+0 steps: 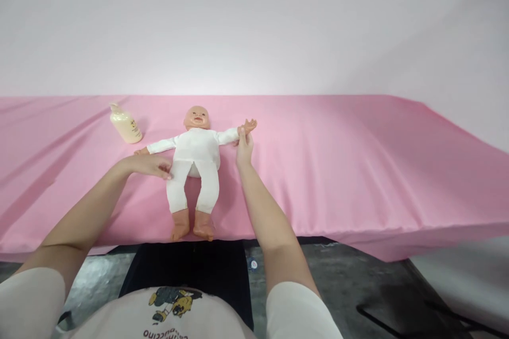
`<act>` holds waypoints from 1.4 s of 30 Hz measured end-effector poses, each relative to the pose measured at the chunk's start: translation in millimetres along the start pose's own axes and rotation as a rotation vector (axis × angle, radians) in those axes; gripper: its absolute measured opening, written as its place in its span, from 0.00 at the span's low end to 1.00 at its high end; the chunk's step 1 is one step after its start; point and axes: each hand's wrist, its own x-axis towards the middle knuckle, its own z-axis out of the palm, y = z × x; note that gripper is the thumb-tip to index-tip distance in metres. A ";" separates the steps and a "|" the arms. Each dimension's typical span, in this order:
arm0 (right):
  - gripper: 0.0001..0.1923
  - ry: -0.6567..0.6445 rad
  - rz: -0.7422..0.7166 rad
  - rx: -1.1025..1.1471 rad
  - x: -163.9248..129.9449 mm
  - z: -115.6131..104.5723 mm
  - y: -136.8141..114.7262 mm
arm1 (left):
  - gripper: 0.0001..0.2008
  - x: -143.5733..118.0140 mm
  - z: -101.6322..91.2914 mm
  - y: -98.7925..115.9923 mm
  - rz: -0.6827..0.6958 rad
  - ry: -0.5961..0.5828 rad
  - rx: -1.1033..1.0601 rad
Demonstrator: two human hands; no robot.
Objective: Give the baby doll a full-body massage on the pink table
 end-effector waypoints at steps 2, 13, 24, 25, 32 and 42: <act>0.29 -0.024 -0.037 0.015 -6.0 2.9 -7.0 | 0.19 9.4 -18.2 28.1 -0.066 0.059 0.192; 0.31 -0.178 -0.081 -0.054 -24.3 11.4 -26.8 | 0.26 199.3 12.5 90.9 0.460 0.412 -0.287; 0.39 -0.322 -0.143 -0.182 -26.2 12.3 3.2 | 0.25 226.5 28.0 44.4 0.557 0.529 -0.551; 0.40 -0.333 -0.145 -0.178 -26.3 12.0 3.2 | 0.25 226.4 27.5 45.0 0.554 0.520 -0.561; 0.32 -0.317 -0.123 -0.176 -25.2 9.5 0.3 | 0.26 223.6 29.0 47.6 0.554 0.346 -0.586; 0.41 -0.193 -0.063 -0.266 -14.2 0.4 7.1 | 0.30 226.9 30.4 46.6 0.635 0.268 -0.510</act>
